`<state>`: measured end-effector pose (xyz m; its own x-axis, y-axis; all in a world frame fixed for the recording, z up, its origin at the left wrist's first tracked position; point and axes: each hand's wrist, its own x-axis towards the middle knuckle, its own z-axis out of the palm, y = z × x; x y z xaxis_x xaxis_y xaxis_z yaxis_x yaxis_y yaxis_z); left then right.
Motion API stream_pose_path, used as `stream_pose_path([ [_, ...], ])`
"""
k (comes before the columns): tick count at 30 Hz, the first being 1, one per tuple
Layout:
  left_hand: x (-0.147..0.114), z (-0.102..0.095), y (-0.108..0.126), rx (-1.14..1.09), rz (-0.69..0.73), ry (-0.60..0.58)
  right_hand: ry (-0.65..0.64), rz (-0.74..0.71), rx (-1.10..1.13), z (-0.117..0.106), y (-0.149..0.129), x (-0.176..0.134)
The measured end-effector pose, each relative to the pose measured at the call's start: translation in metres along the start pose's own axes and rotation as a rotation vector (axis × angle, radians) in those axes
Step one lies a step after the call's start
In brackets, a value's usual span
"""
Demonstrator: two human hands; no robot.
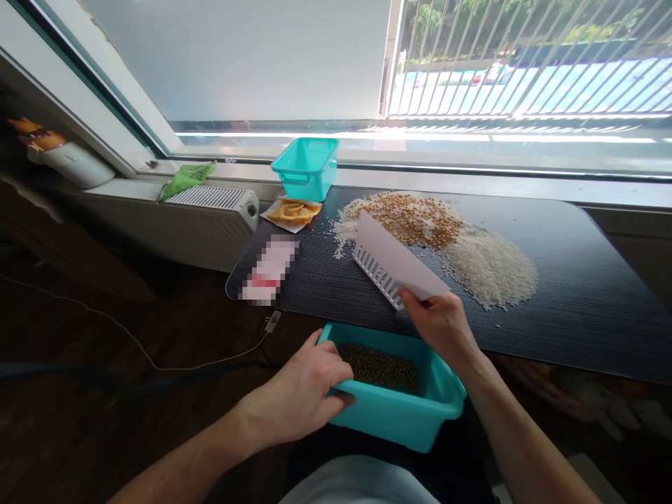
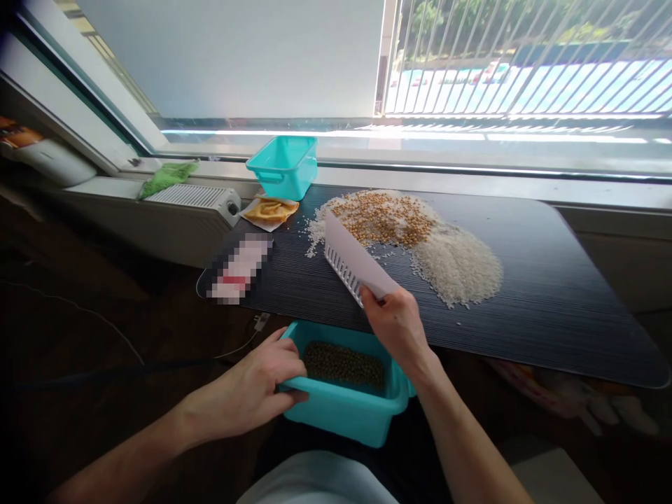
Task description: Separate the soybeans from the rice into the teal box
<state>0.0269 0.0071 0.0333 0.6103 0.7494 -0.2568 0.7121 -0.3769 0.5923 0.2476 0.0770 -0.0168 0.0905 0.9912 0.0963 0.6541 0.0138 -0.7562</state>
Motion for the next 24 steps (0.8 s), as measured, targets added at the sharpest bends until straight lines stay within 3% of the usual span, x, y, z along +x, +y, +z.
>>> stream_pose_path([
  [9, 0.007, 0.001, -0.004, -0.03, 0.0, -0.047, 0.239, 0.261, -0.1, -0.051, 0.035, 0.001],
  [13, 0.008, 0.001, -0.006, -0.037, 0.005, -0.045, 0.289, 0.369, -0.165, -0.075, 0.049, 0.004],
  [18, 0.01, 0.002, -0.007, -0.049, -0.012, -0.072, 0.291, 0.348, -0.234, -0.092, 0.047, 0.01],
  [24, 0.014, 0.0, -0.006, -0.058, -0.029, -0.098, 0.293, 0.227, -0.258, -0.089, 0.042, 0.016],
])
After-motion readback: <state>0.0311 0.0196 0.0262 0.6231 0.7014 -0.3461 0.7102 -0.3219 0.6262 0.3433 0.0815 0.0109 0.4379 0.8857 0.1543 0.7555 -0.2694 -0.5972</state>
